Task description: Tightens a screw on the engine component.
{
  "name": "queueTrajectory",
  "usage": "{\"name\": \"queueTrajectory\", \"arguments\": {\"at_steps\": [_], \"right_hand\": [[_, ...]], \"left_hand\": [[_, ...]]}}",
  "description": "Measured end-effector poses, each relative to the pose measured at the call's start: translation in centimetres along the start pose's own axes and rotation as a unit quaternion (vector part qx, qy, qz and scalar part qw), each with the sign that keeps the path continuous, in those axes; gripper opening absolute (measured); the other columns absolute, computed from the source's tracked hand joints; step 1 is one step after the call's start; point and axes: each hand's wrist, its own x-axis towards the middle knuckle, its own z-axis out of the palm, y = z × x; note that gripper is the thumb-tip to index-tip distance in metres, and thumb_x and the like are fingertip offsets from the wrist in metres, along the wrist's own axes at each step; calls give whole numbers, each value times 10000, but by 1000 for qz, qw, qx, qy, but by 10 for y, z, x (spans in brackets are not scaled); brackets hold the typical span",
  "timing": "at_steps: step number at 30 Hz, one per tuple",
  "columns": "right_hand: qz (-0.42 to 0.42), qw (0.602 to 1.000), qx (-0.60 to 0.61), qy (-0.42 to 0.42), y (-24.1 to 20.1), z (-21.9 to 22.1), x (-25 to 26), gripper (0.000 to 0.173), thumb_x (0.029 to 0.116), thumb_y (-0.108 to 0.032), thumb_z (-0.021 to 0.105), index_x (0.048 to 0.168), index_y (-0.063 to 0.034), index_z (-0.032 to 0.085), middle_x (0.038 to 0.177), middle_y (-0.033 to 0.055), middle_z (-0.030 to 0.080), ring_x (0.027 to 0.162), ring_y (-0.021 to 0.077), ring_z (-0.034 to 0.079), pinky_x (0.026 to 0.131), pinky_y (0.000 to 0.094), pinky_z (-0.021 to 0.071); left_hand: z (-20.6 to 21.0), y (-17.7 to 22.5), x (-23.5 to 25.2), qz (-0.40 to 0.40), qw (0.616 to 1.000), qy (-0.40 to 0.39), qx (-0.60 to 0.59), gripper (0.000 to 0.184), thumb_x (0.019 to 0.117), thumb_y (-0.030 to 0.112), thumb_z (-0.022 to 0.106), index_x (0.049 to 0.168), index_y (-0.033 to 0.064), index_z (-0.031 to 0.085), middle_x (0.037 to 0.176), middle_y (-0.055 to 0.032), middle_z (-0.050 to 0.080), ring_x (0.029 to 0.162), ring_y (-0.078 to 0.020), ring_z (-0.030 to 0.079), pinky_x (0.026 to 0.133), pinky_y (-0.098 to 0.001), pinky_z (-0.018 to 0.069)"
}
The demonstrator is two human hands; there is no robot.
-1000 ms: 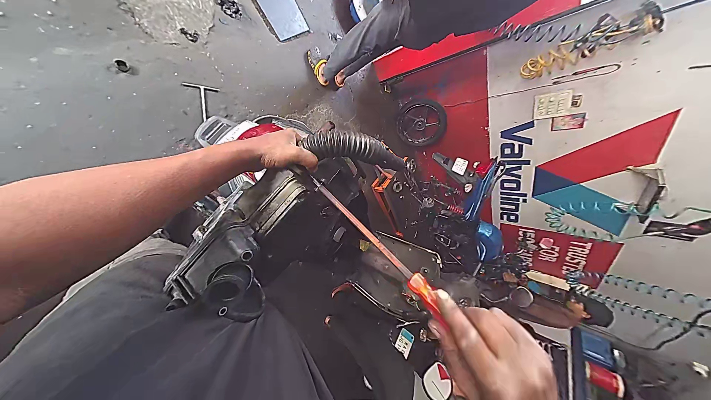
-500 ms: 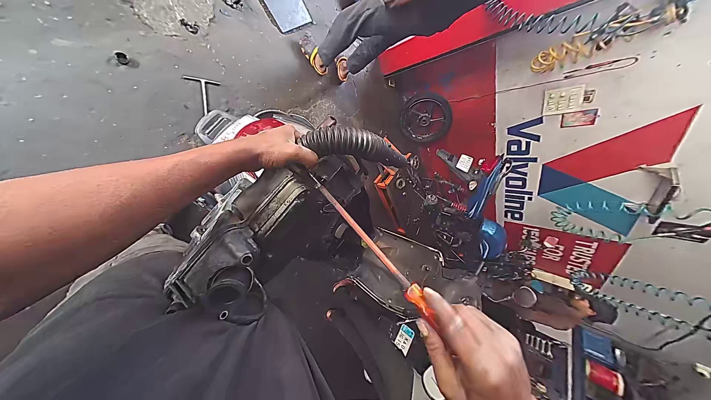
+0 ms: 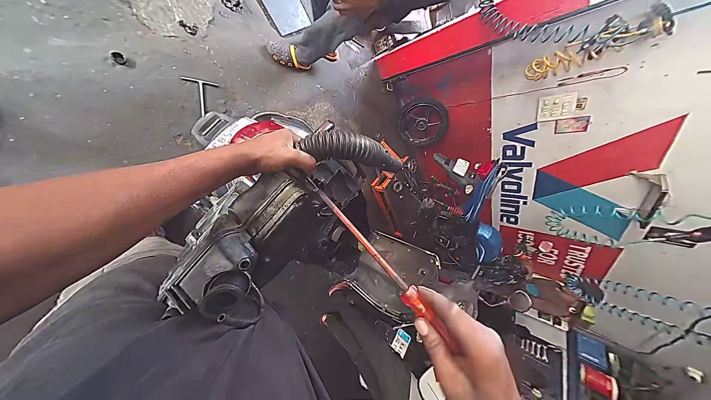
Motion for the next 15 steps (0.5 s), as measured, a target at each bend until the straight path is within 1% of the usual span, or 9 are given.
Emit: {"name": "queueTrajectory", "arguments": {"at_steps": [1, 2, 3, 4, 7, 8, 11, 13, 15], "right_hand": [[126, 967, 216, -42, -3, -3, 4, 302, 1042, -107, 520, 1294, 12, 636, 949, 28, 733, 617, 9, 588, 518, 149, 474], [224, 891, 388, -69, -2, -4, 6, 324, 1053, -123, 474, 1324, 16, 585, 905, 55, 698, 512, 6, 480, 433, 156, 390], [274, 830, 479, -82, 2, -4, 5, 337, 1052, -150, 481, 1344, 0, 560, 900, 78, 684, 474, 9, 442, 402, 169, 367], [279, 824, 487, -84, 4, -4, 5, 343, 1039, -148, 519, 1352, -10, 552, 918, 76, 685, 490, 14, 459, 414, 177, 384], [124, 981, 141, -55, 5, -3, -2, 411, 932, -107, 669, 1315, 5, 572, 1137, 67, 707, 869, 87, 702, 722, 246, 609], [32, 999, -27, -18, 5, -1, -6, 364, 923, -117, 668, 1264, 6, 633, 1134, 106, 707, 868, 132, 706, 721, 269, 608], [-182, 907, -376, 62, 13, -2, -11, 300, 993, -181, 575, 1268, -137, 685, 1106, 104, 722, 744, 219, 632, 641, 339, 481], [-220, 892, -383, 92, 20, 4, -9, 294, 1006, -213, 553, 1252, -133, 691, 1023, 89, 719, 662, 194, 579, 603, 318, 451], [-159, 958, -223, 87, 23, 12, -6, 292, 1007, -260, 588, 1193, -70, 709, 951, 78, 737, 735, 127, 679, 651, 246, 556]], "left_hand": [[-1, 1, 0, 6, 1000, -1, -7, 204, 830, 270, 727, 757, 86, 679, 693, -73, 694, 637, -190, 683, 608, -426, 555], [-1, 2, 0, 9, 1000, -3, -9, 196, 819, 271, 726, 756, 91, 682, 686, -66, 692, 625, -180, 678, 596, -409, 552], [1, 3, -1, 9, 1000, -8, -11, 189, 814, 266, 725, 758, 90, 683, 677, -61, 685, 609, -169, 665, 583, -391, 539], [1, 5, -1, 6, 1000, -13, -14, 181, 822, 252, 725, 764, 85, 684, 678, -62, 687, 604, -161, 666, 580, -373, 544], [0, 7, -3, 0, 1000, -21, -13, 178, 859, 218, 718, 775, 64, 687, 685, -71, 688, 619, -168, 669, 601, -379, 547], [0, 7, -2, 1, 1000, -22, -4, 184, 860, 228, 721, 776, 67, 692, 692, -71, 694, 632, -174, 679, 615, -394, 556], [0, 6, -1, 4, 1000, -11, 19, 196, 832, 247, 730, 729, 86, 686, 677, -65, 688, 633, -186, 673, 615, -432, 540], [1, 7, -1, -5, 1000, -6, 17, 189, 845, 236, 739, 743, 86, 688, 689, -67, 695, 649, -193, 681, 635, -443, 551], [0, 4, 0, -8, 1000, 4, 29, 198, 839, 271, 749, 748, 106, 689, 685, -56, 692, 650, -194, 679, 637, -455, 547]]}}
